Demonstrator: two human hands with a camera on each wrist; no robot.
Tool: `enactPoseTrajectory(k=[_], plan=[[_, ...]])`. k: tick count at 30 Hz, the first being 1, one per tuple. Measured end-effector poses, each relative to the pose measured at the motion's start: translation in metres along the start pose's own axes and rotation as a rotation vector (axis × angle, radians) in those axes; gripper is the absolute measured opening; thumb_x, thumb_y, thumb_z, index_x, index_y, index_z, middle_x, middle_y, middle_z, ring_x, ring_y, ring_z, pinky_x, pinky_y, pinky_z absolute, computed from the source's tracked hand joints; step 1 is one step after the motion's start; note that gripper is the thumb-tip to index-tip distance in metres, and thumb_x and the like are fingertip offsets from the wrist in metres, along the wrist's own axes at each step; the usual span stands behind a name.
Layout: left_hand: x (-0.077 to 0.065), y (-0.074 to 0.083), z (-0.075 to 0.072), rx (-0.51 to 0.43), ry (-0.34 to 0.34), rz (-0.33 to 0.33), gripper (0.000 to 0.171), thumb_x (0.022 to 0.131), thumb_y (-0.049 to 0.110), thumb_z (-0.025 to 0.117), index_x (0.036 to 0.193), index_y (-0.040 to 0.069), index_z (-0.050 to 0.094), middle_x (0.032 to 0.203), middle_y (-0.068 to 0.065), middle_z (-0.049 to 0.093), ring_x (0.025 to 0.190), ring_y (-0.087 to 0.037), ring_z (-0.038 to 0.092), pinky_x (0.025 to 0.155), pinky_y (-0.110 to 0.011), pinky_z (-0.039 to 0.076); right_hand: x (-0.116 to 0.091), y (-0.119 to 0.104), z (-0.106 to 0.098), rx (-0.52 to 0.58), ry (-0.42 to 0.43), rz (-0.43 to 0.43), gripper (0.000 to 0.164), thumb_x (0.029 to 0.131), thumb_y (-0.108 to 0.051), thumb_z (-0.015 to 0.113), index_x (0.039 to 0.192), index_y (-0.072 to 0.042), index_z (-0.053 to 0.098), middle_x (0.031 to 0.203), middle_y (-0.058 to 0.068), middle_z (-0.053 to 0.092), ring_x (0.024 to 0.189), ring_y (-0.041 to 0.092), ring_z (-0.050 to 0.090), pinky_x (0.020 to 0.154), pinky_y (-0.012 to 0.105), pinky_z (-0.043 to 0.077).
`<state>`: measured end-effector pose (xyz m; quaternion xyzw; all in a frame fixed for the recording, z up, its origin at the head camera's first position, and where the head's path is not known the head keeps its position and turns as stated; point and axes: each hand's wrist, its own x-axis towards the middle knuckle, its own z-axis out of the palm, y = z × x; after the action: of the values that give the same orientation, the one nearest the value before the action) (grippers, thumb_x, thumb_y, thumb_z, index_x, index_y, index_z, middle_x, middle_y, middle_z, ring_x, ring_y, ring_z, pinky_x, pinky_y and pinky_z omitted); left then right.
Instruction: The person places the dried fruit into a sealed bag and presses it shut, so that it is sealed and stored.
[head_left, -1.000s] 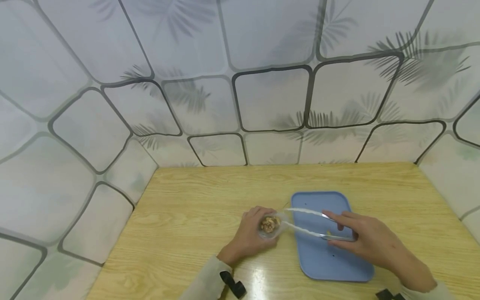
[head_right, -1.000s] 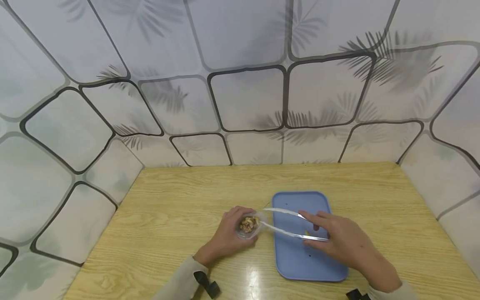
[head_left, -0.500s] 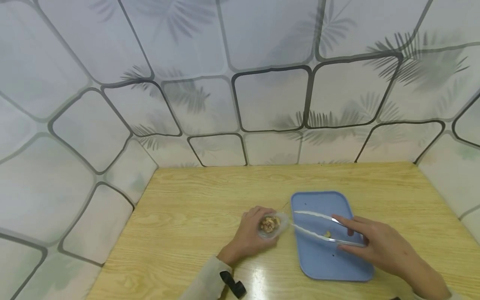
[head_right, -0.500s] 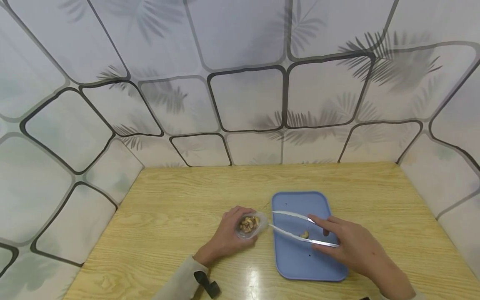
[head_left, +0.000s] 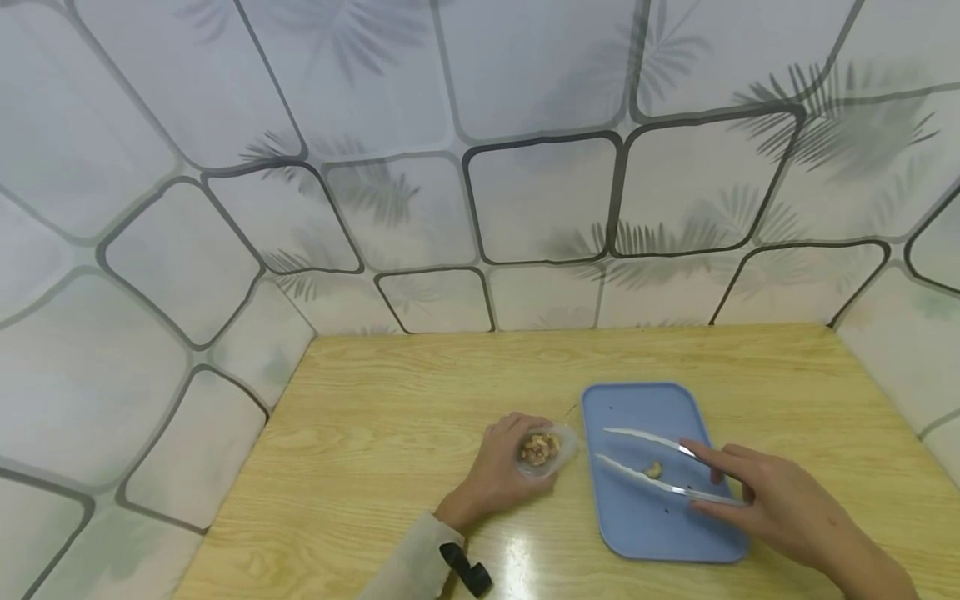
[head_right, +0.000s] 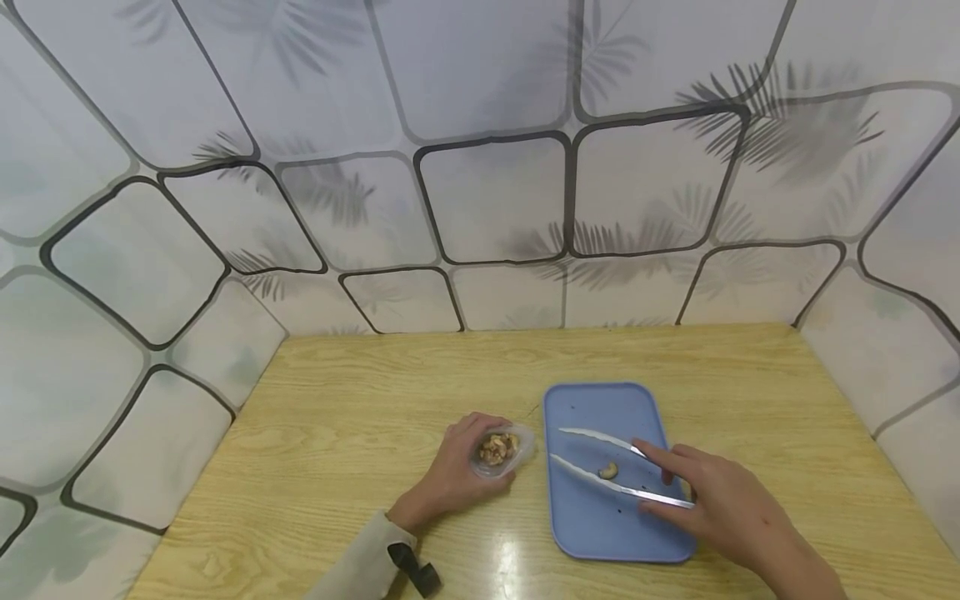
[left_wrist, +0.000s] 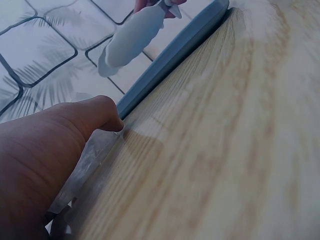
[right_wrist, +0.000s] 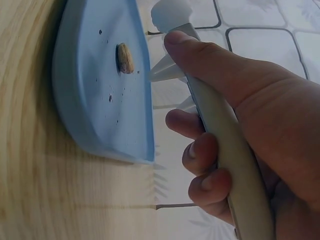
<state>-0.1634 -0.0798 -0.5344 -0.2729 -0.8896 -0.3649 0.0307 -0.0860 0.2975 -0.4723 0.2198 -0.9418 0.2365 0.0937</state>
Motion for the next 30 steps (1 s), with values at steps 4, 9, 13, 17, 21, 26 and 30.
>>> enactPoseTrajectory(k=[4,9,13,17,21,26,30], plan=[[0.000,0.001,-0.001,-0.009,-0.003,-0.005,0.071,0.080,0.030,0.091,0.145,0.024,0.063,0.136,0.005,0.067,0.124,-0.011,0.061,0.106,-0.036,0.040,-0.005,0.003,0.000,-0.014,0.000,0.024,0.069,0.078,-0.037,0.097,0.139,-0.015,0.075,0.090,-0.026,0.055,0.063,-0.011,0.034,0.054,0.018,0.035],[0.000,0.001,-0.002,-0.020,-0.010,-0.011,0.070,0.081,0.030,0.090,0.145,0.023,0.063,0.137,0.005,0.067,0.125,-0.012,0.061,0.106,-0.036,0.039,-0.011,0.007,-0.001,-0.023,-0.024,0.046,0.072,0.078,-0.039,0.097,0.141,-0.014,0.074,0.090,-0.027,0.055,0.064,-0.010,0.034,0.055,0.019,0.035],[0.000,0.001,-0.001,-0.018,-0.012,-0.012,0.070,0.081,0.030,0.090,0.145,0.023,0.063,0.137,0.005,0.067,0.125,-0.012,0.060,0.106,-0.036,0.039,-0.017,0.011,-0.001,-0.039,-0.019,0.042,0.073,0.076,-0.038,0.098,0.140,-0.013,0.074,0.090,-0.026,0.056,0.065,-0.011,0.035,0.055,0.019,0.035],[-0.001,0.002,-0.001,-0.011,-0.008,-0.013,0.070,0.081,0.030,0.090,0.145,0.023,0.063,0.137,0.005,0.067,0.124,-0.011,0.061,0.106,-0.036,0.040,-0.022,0.014,-0.001,-0.050,-0.001,0.042,0.073,0.074,-0.038,0.099,0.138,-0.012,0.075,0.090,-0.027,0.054,0.066,-0.012,0.034,0.055,0.019,0.034],[-0.001,0.001,0.000,-0.015,-0.012,-0.022,0.070,0.081,0.030,0.090,0.145,0.023,0.063,0.137,0.005,0.067,0.124,-0.011,0.061,0.108,-0.037,0.040,-0.027,0.017,0.000,-0.045,0.001,0.054,0.072,0.074,-0.036,0.100,0.137,-0.011,0.075,0.089,-0.027,0.053,0.066,-0.011,0.034,0.055,0.019,0.033],[-0.001,0.000,0.000,-0.011,-0.012,-0.024,0.070,0.081,0.030,0.090,0.145,0.024,0.063,0.137,0.006,0.067,0.125,-0.011,0.061,0.106,-0.036,0.039,-0.031,0.020,0.000,-0.032,0.012,0.066,0.072,0.073,-0.034,0.100,0.137,-0.011,0.075,0.088,-0.027,0.053,0.067,-0.010,0.034,0.056,0.019,0.032],[-0.001,0.000,0.000,-0.012,-0.013,-0.021,0.070,0.081,0.031,0.090,0.146,0.024,0.062,0.137,0.006,0.067,0.125,-0.011,0.060,0.106,-0.036,0.039,-0.033,0.020,-0.002,-0.029,-0.026,0.111,0.072,0.077,-0.036,0.098,0.140,-0.011,0.074,0.087,-0.025,0.052,0.068,-0.009,0.034,0.057,0.020,0.032]])
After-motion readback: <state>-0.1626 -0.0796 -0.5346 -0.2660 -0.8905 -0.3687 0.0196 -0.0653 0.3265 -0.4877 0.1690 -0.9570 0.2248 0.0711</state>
